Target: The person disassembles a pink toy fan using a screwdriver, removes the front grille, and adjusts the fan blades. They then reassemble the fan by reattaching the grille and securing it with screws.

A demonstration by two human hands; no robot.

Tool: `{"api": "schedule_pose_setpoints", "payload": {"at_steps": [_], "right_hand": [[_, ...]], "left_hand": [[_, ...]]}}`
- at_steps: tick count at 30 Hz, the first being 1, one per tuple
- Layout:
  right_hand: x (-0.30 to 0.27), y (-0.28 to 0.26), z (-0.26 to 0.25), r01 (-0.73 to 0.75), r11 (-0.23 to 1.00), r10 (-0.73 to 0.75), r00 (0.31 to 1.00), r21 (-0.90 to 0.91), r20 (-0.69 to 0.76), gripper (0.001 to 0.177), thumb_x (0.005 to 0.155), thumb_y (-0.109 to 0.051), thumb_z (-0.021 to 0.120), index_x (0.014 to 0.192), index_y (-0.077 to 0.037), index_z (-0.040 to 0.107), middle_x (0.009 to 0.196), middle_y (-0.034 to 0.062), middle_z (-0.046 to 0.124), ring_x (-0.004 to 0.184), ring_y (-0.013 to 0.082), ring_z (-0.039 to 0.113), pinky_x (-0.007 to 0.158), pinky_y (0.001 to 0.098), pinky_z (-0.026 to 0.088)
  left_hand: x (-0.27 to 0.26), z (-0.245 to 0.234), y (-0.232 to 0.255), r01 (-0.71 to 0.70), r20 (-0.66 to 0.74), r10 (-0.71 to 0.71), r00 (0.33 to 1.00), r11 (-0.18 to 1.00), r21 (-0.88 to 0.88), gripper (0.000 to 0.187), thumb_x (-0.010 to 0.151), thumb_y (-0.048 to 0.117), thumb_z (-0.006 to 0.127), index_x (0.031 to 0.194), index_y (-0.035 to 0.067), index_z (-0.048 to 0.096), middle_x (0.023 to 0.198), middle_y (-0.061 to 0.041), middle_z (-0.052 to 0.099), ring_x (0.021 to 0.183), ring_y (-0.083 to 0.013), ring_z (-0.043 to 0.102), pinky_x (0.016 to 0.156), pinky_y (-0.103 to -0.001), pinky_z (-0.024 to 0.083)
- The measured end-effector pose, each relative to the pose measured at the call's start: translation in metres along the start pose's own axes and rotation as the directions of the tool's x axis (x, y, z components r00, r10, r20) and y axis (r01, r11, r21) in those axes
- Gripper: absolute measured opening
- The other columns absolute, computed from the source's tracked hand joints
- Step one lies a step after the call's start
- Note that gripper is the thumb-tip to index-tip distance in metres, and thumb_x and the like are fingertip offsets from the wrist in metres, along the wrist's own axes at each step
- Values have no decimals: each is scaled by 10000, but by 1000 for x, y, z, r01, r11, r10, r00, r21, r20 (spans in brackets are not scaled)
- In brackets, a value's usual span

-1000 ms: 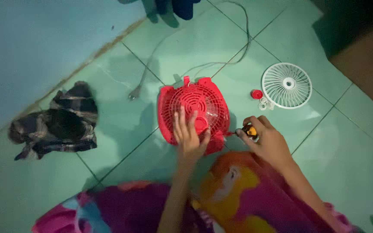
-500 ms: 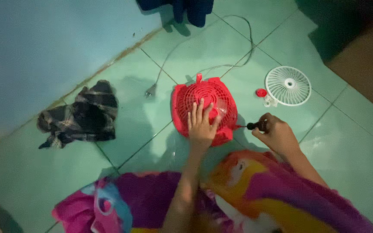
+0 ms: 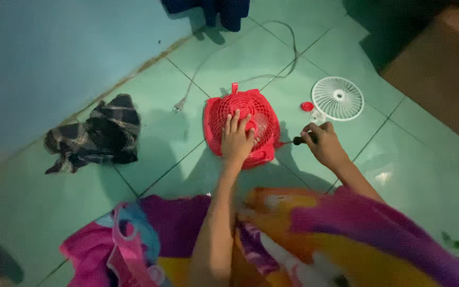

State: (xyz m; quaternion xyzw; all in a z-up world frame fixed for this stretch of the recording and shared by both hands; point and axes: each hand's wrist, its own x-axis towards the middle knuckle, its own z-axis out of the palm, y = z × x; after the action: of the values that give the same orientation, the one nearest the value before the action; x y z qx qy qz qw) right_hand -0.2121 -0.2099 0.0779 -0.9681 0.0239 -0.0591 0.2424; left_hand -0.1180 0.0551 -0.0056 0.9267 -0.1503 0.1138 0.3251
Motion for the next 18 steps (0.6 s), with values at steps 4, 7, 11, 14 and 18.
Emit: {"api": "schedule_pose_setpoints", "payload": {"at_steps": [4,7,11,14,18], "right_hand": [[3,-8,4,30,983,-17,997,181,-71,314,925,-217,708,1126,-23,565,1084,195,561,897,299,648,796,436,569],[6,-19,0,74,988,-51,984,134,-169,437,808,-241,806,1048,19,550,1020,199,568,861,350,641,761,468,556],[9,-37,-2,88,994,-74,978,62,-193,433,776,-263,821,1020,5,584,999,249,600,830,377,663,715,457,569],[14,-52,-16,-123,991,125,992,55,-24,382,981,-385,707,1082,-35,593,972,183,731,860,379,706,727,480,549],[24,-69,-31,-383,910,410,889,-161,204,423,1063,-533,530,1089,-128,651,845,116,794,765,332,769,745,467,578]], "left_hand": [[5,-1,7,71,106,-69,992,997,-21,564,935,388,635,1468,241,527,1663,-62,301,1534,-340,243,1196,-517,318],[3,-14,10,84,123,-89,988,995,48,584,930,417,653,1477,258,520,1672,-39,308,1551,-311,263,1197,-525,345],[0,-28,22,96,161,-105,981,993,63,639,914,436,685,1502,275,493,1684,-31,286,1556,-300,253,1174,-566,343],[6,-34,24,124,237,-134,962,991,59,714,872,461,728,1504,276,453,1676,-38,243,1543,-310,210,1149,-607,294],[3,-34,16,52,187,-64,980,996,68,766,839,407,779,1531,306,468,1681,-36,276,1550,-311,243,1221,-593,270]]}}
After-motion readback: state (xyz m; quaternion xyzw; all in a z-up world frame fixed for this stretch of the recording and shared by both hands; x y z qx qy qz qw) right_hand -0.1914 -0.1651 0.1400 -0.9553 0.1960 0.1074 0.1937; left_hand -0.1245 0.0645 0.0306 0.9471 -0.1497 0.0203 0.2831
